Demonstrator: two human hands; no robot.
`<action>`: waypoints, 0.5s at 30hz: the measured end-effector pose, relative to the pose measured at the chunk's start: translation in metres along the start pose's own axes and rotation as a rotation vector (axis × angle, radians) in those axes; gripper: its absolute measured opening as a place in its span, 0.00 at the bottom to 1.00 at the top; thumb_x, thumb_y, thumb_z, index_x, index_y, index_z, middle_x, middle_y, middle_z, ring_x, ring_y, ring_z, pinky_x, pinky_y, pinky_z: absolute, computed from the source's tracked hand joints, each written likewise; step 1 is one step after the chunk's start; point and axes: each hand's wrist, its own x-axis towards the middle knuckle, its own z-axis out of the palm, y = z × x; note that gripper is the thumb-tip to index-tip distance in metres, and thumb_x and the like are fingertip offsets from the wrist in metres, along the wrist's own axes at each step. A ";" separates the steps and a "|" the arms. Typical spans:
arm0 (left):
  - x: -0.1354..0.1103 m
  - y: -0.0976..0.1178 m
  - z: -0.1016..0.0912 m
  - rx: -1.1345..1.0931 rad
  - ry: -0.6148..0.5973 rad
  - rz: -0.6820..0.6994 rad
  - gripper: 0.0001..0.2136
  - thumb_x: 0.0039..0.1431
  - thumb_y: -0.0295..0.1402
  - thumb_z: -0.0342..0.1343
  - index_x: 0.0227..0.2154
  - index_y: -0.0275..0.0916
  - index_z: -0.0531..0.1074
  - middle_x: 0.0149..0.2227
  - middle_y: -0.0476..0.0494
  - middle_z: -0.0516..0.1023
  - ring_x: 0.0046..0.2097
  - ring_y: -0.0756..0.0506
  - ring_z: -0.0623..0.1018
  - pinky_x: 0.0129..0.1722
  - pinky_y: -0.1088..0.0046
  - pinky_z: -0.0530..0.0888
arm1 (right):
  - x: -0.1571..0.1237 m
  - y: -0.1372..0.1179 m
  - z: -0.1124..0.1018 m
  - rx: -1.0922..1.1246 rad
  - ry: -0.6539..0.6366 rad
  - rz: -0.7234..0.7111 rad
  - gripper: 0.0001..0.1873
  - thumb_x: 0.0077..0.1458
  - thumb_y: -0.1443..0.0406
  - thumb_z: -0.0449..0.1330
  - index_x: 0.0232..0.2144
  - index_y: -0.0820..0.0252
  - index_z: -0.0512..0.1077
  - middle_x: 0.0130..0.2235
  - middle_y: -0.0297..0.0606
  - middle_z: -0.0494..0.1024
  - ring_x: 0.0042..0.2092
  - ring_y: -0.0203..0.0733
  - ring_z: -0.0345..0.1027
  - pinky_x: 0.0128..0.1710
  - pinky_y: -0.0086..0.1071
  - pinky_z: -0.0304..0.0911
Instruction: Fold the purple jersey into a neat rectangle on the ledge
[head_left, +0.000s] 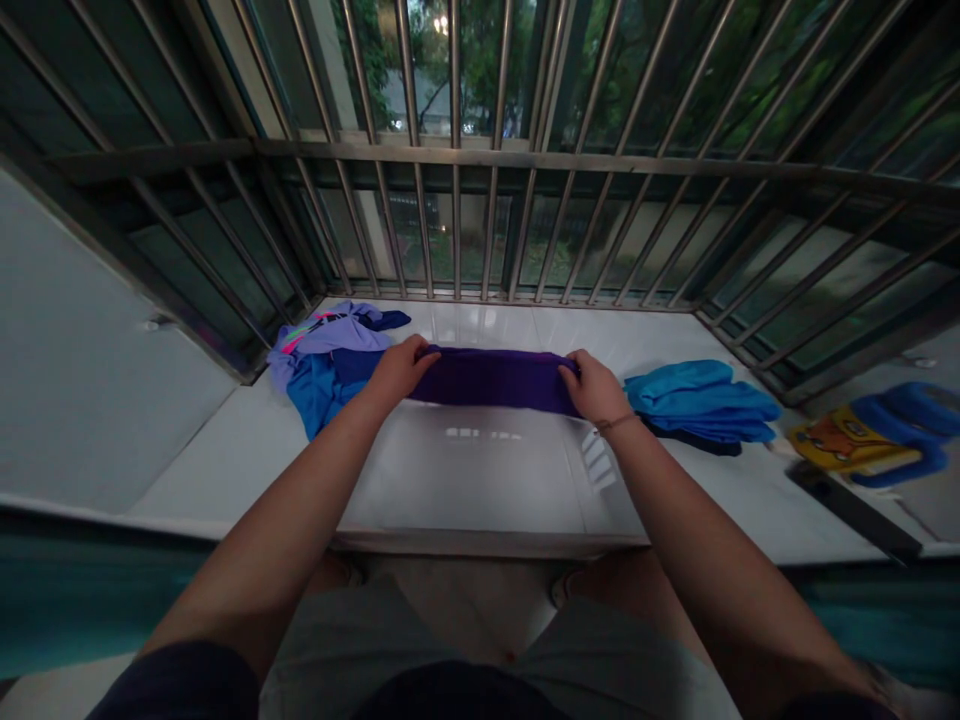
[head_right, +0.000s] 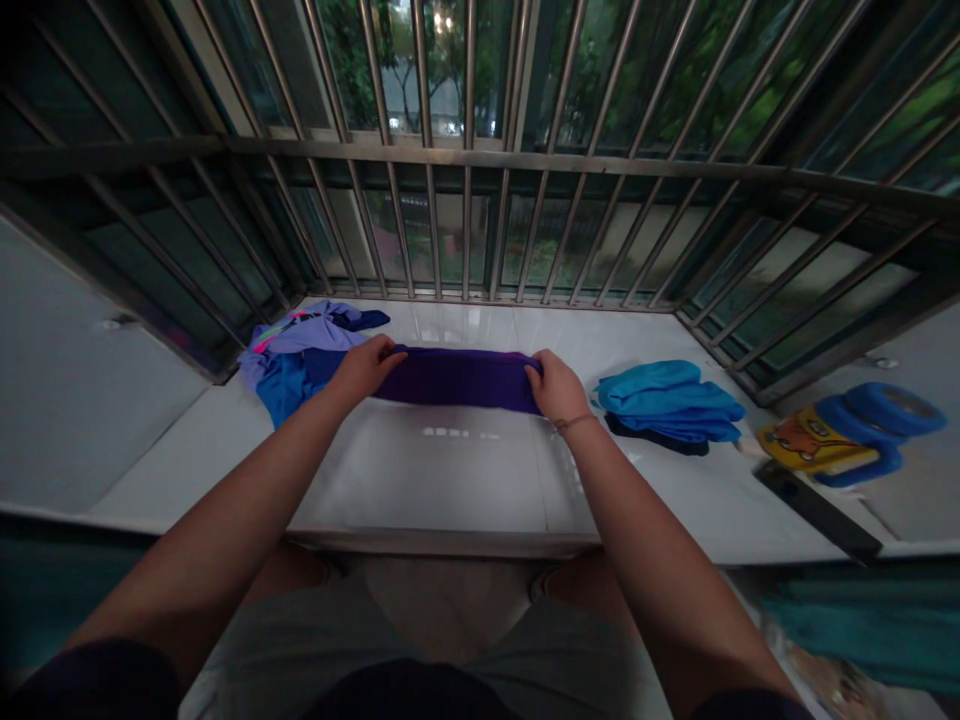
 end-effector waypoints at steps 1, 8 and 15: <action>-0.006 0.000 -0.008 -0.050 0.089 0.043 0.15 0.76 0.47 0.55 0.49 0.41 0.77 0.43 0.41 0.84 0.45 0.40 0.82 0.47 0.66 0.75 | -0.006 0.002 -0.009 0.055 0.085 -0.039 0.17 0.77 0.57 0.53 0.57 0.59 0.74 0.54 0.53 0.83 0.53 0.55 0.78 0.55 0.42 0.71; -0.110 -0.035 0.022 -0.188 0.075 0.277 0.10 0.70 0.41 0.62 0.49 0.45 0.79 0.56 0.37 0.85 0.62 0.33 0.81 0.68 0.51 0.75 | -0.112 0.040 0.000 0.207 0.125 -0.215 0.15 0.69 0.60 0.59 0.56 0.53 0.74 0.56 0.50 0.80 0.60 0.60 0.74 0.64 0.54 0.71; -0.190 -0.061 0.085 -0.234 -0.103 0.215 0.32 0.60 0.27 0.62 0.69 0.45 0.73 0.68 0.34 0.79 0.70 0.32 0.77 0.77 0.40 0.66 | -0.188 0.066 0.055 0.132 0.020 -0.205 0.26 0.69 0.61 0.62 0.67 0.56 0.68 0.67 0.55 0.74 0.69 0.61 0.70 0.71 0.59 0.67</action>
